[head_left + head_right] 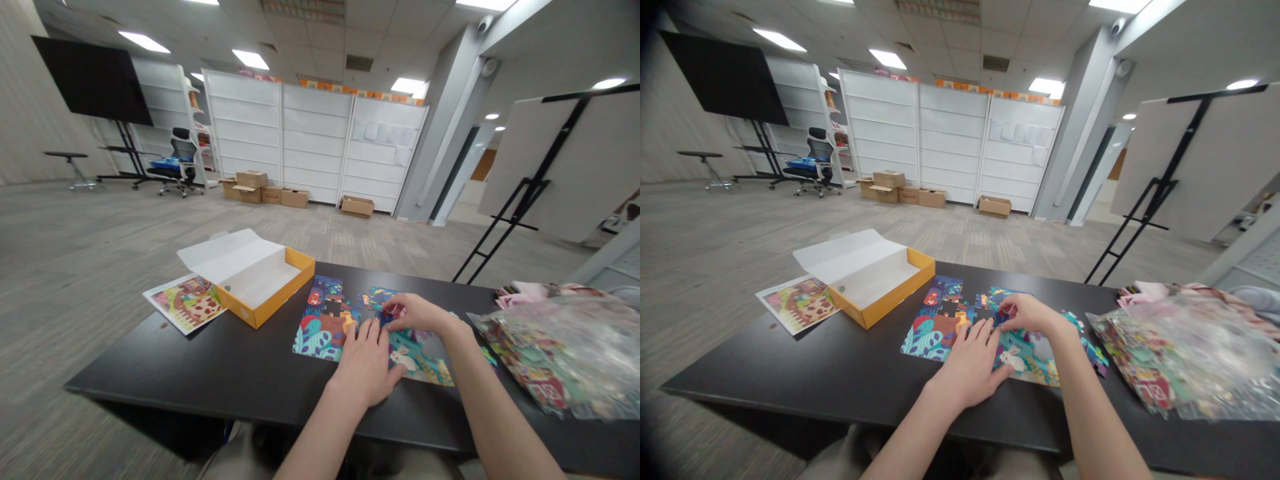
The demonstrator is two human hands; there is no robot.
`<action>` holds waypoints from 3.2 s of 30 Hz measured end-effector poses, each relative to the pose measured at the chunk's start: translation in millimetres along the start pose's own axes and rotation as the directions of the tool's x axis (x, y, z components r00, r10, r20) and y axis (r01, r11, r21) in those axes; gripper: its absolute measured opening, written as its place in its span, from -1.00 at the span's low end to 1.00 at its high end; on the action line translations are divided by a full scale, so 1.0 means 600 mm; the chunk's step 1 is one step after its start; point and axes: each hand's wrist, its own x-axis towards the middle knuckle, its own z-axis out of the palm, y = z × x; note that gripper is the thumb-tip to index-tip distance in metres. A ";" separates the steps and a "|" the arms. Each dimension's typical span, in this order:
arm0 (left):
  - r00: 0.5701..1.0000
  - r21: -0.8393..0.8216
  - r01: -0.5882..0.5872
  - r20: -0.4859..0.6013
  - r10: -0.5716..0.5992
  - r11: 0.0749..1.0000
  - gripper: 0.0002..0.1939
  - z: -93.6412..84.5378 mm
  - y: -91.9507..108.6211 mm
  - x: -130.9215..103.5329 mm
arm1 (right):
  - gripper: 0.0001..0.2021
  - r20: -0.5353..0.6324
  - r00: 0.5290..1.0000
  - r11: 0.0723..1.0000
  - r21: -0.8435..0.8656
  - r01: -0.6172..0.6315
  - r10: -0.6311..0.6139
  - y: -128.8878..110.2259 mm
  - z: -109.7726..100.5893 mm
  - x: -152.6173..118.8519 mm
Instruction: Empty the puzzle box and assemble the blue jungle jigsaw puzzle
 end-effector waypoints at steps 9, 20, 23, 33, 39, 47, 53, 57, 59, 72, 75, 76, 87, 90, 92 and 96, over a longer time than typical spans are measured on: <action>1.000 0.015 0.003 0.010 -0.003 1.000 -0.32 -0.004 0.001 -0.003 | -0.51 0.007 1.000 0.999 -0.018 0.030 -0.030 0.008 0.009 0.006; 0.999 0.045 0.001 -0.051 0.001 0.999 -0.38 -0.005 0.004 -0.004 | -0.58 -0.007 0.998 0.997 -0.053 0.063 -0.064 -0.004 0.003 -0.002; 0.999 0.054 -0.002 -0.051 0.004 0.999 -0.36 -0.006 0.004 -0.004 | -0.61 -0.022 0.996 0.994 -0.066 0.085 -0.086 -0.003 0.006 0.001; 0.999 0.032 -0.006 -0.044 0.008 0.999 -0.38 -0.005 0.004 -0.004 | -0.56 -0.029 0.997 0.997 -0.008 0.075 -0.075 -0.005 0.010 0.005; 0.999 0.031 -0.017 -0.051 0.019 0.999 -0.40 -0.006 0.001 -0.006 | -0.52 0.000 1.000 1.000 0.014 0.020 -0.020 0.010 0.007 0.008; 0.999 0.031 -0.012 -0.043 0.014 0.999 -0.40 -0.009 0.002 -0.006 | -0.57 0.003 0.996 0.996 0.019 0.088 -0.088 0.019 0.010 0.010; 1.000 0.041 -0.003 -0.009 0.004 0.999 -0.38 -0.007 0.003 -0.003 | -0.48 0.023 0.994 0.990 0.088 0.106 -0.108 0.026 0.005 0.006; 1.000 0.026 0.001 0.000 -0.001 1.000 -0.37 -0.007 0.004 -0.003 | -0.54 -0.004 0.998 0.994 0.091 0.055 -0.055 0.040 -0.003 0.000; 1.000 0.027 0.000 -0.002 0.000 1.000 -0.37 -0.007 0.004 -0.003 | -0.66 -0.016 1.000 0.996 0.088 0.020 -0.019 0.044 -0.006 -0.002; 1.000 0.025 0.005 -0.007 -0.005 1.000 -0.37 -0.002 0.005 -0.004 | -0.77 -0.049 0.999 0.989 0.143 0.024 -0.018 0.038 0.005 0.012; 1.000 0.022 0.005 -0.008 -0.004 1.000 -0.38 -0.002 0.005 -0.004 | -0.74 -0.045 0.999 0.989 0.149 0.012 -0.005 0.035 0.008 0.013; 1.000 0.023 0.006 -0.007 -0.006 1.000 -0.38 -0.002 0.005 -0.004 | -0.74 -0.040 0.999 0.989 0.147 -0.001 0.007 0.033 0.008 0.013; 1.000 0.038 -0.002 -0.021 0.003 0.999 -0.38 -0.001 0.004 -0.005 | -0.64 -0.070 0.997 0.995 0.097 0.028 -0.021 0.032 0.011 0.012; 1.000 0.040 -0.001 -0.014 0.002 0.999 -0.37 -0.001 0.004 -0.005 | -0.68 -0.056 0.998 0.992 0.121 0.031 -0.024 0.037 0.010 0.010; 1.000 0.041 0.003 -0.012 -0.002 0.999 -0.37 -0.001 0.004 -0.004 | -0.67 -0.019 0.999 0.987 0.157 0.041 -0.039 0.039 0.008 0.008; 1.000 0.043 -0.004 -0.008 0.004 0.999 -0.35 -0.001 0.004 -0.004 | -0.63 -0.001 0.999 0.978 0.207 0.032 -0.032 0.043 0.008 0.009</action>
